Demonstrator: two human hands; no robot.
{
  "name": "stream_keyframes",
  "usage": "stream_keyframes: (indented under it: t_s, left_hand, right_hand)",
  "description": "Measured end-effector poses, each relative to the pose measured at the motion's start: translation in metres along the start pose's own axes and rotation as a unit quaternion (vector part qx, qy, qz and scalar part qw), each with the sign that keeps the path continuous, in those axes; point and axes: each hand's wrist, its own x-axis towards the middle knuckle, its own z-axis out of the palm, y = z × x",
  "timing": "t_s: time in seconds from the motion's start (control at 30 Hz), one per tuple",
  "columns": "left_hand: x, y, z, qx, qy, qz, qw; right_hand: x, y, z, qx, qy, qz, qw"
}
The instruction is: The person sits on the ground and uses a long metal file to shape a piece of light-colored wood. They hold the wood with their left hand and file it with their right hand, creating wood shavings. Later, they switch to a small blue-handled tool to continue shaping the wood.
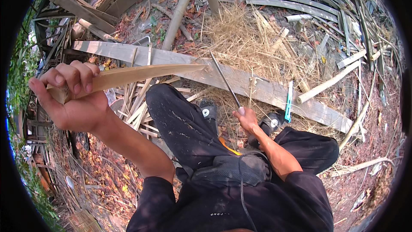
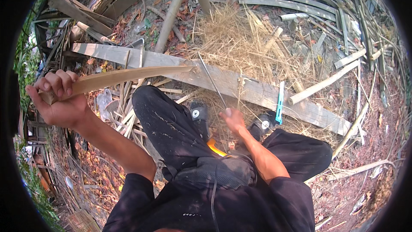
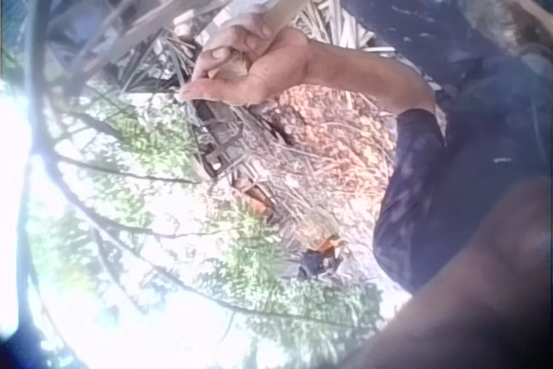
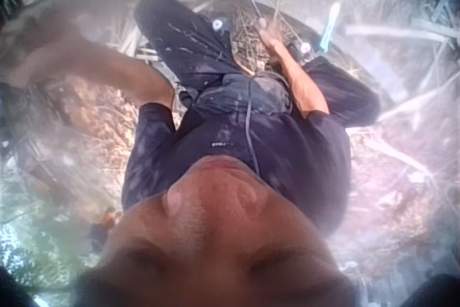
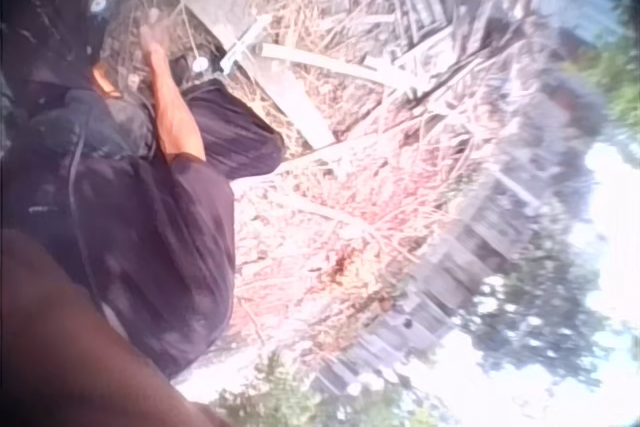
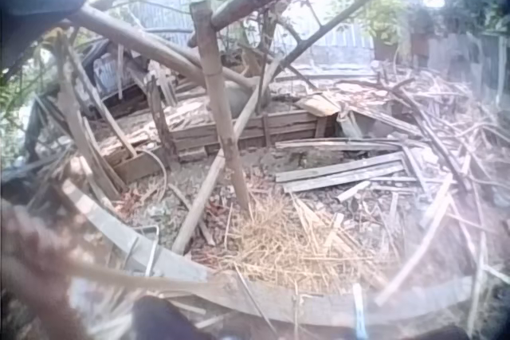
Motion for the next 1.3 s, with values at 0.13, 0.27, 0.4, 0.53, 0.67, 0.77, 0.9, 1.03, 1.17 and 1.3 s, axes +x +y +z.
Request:
stream_keyframes:
  t_s: [0.13,0.27,0.4,0.53,0.67,0.77,0.9,1.03,1.17,1.3]
  left_hand:
    - [0.001,-0.014,0.005,0.021,0.035,0.005,0.999]
    - [0.001,-0.015,0.005,0.023,0.039,0.002,0.999]
    - [0.000,-0.010,0.000,0.023,0.045,0.004,0.999]
    - [-0.004,-0.007,-0.002,0.020,0.052,0.004,0.998]
    - [-0.005,-0.012,0.007,-0.004,0.038,-0.013,0.999]
    - [-0.009,-0.010,0.001,0.018,0.074,0.003,0.997]
    - [-0.006,-0.009,-0.008,0.012,0.059,0.016,0.998]
    - [-0.015,-0.006,-0.005,-0.005,0.062,0.007,0.998]
    - [-0.015,-0.007,0.011,0.013,0.097,0.002,0.995]
    - [-0.011,-0.008,0.004,0.042,0.119,0.014,0.992]
  right_hand:
    - [-0.002,-0.016,-0.007,-0.005,-0.010,-0.030,0.999]
    - [-0.011,-0.064,-0.021,0.057,0.017,-0.107,0.993]
    - [-0.022,-0.086,-0.024,0.191,0.030,-0.161,0.968]
    - [-0.014,-0.042,-0.006,0.034,-0.042,-0.023,0.998]
    - [0.005,0.022,0.018,-0.076,0.001,0.102,0.992]
    - [-0.001,-0.027,-0.006,-0.004,-0.029,0.089,0.996]
    - [-0.003,-0.060,-0.013,0.129,0.010,-0.073,0.989]
    - [-0.004,-0.052,0.003,0.202,0.061,-0.133,0.968]
    - [0.002,0.012,0.023,-0.077,-0.051,0.077,0.993]
    - [-0.005,-0.040,0.005,0.023,-0.056,0.096,0.993]
